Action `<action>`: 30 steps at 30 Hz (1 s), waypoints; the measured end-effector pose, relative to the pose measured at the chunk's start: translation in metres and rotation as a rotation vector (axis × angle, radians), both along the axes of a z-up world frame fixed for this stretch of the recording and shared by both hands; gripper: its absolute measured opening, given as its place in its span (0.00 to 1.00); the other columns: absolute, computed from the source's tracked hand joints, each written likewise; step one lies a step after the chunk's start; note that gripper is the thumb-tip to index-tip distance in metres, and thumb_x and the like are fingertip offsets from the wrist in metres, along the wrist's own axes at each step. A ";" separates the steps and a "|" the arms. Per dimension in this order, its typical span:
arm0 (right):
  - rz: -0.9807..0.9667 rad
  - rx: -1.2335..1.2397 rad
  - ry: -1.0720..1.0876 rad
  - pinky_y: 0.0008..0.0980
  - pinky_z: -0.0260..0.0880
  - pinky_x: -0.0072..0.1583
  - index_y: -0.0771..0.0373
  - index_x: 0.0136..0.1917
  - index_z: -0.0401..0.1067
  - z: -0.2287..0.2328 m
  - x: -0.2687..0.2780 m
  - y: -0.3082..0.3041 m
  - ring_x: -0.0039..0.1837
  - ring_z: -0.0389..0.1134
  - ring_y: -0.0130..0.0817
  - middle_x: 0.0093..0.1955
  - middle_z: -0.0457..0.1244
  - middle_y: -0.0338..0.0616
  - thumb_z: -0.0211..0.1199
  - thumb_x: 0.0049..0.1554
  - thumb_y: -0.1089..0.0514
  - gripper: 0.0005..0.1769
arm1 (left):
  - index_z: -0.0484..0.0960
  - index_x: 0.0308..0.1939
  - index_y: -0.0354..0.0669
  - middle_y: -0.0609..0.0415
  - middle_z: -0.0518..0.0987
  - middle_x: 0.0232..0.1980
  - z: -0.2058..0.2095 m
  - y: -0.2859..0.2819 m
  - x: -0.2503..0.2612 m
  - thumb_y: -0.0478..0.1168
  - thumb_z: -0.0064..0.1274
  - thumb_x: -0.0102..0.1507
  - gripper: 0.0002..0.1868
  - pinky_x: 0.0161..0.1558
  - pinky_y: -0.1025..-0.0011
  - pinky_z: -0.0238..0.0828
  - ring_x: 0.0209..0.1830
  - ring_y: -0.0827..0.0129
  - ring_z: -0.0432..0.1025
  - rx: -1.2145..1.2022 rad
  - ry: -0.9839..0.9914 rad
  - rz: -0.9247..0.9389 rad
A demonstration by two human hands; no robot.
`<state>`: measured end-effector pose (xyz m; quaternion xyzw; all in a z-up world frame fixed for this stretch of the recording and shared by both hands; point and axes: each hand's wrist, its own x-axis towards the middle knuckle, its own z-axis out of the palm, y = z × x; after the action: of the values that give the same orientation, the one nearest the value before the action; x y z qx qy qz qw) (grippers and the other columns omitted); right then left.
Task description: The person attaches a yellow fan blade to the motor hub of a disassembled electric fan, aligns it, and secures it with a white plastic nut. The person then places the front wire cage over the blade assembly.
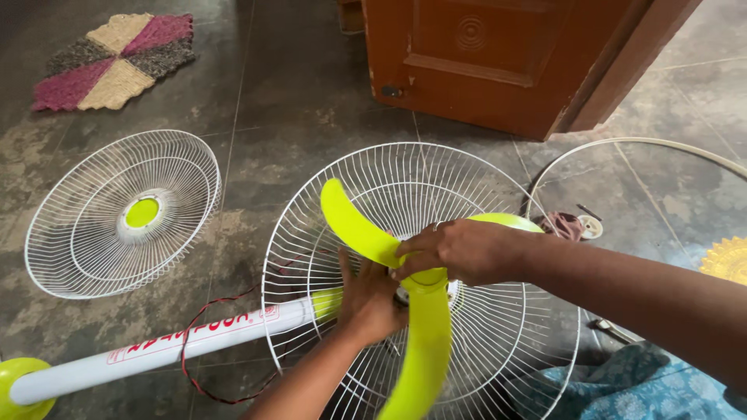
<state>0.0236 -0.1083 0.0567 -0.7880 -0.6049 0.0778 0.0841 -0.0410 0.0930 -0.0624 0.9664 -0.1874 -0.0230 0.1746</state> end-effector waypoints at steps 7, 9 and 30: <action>-0.218 -0.205 0.117 0.41 0.72 0.63 0.44 0.73 0.67 0.008 -0.010 0.005 0.62 0.71 0.45 0.69 0.62 0.42 0.75 0.44 0.59 0.43 | 0.72 0.66 0.45 0.43 0.63 0.72 -0.033 -0.001 0.001 0.53 0.51 0.62 0.30 0.67 0.20 0.31 0.79 0.49 0.48 0.156 -0.291 -0.058; -0.217 -0.222 0.124 0.41 0.71 0.64 0.44 0.73 0.66 0.007 -0.011 0.003 0.65 0.69 0.45 0.68 0.62 0.41 0.72 0.47 0.60 0.42 | 0.72 0.67 0.48 0.45 0.62 0.74 -0.030 -0.002 0.002 0.54 0.54 0.62 0.31 0.68 0.22 0.33 0.80 0.50 0.48 0.180 -0.331 -0.061; -0.137 -0.092 0.066 0.42 0.74 0.58 0.46 0.69 0.67 0.001 -0.011 -0.005 0.60 0.72 0.45 0.66 0.63 0.40 0.77 0.43 0.55 0.42 | 0.80 0.59 0.48 0.44 0.70 0.68 -0.020 0.008 -0.009 0.57 0.62 0.56 0.31 0.71 0.27 0.28 0.77 0.52 0.54 -0.174 -0.196 -0.064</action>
<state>0.0130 -0.1138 0.0575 -0.8276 -0.5422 0.1255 0.0729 -0.0496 0.1006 -0.0826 0.9386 -0.2356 0.0824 0.2380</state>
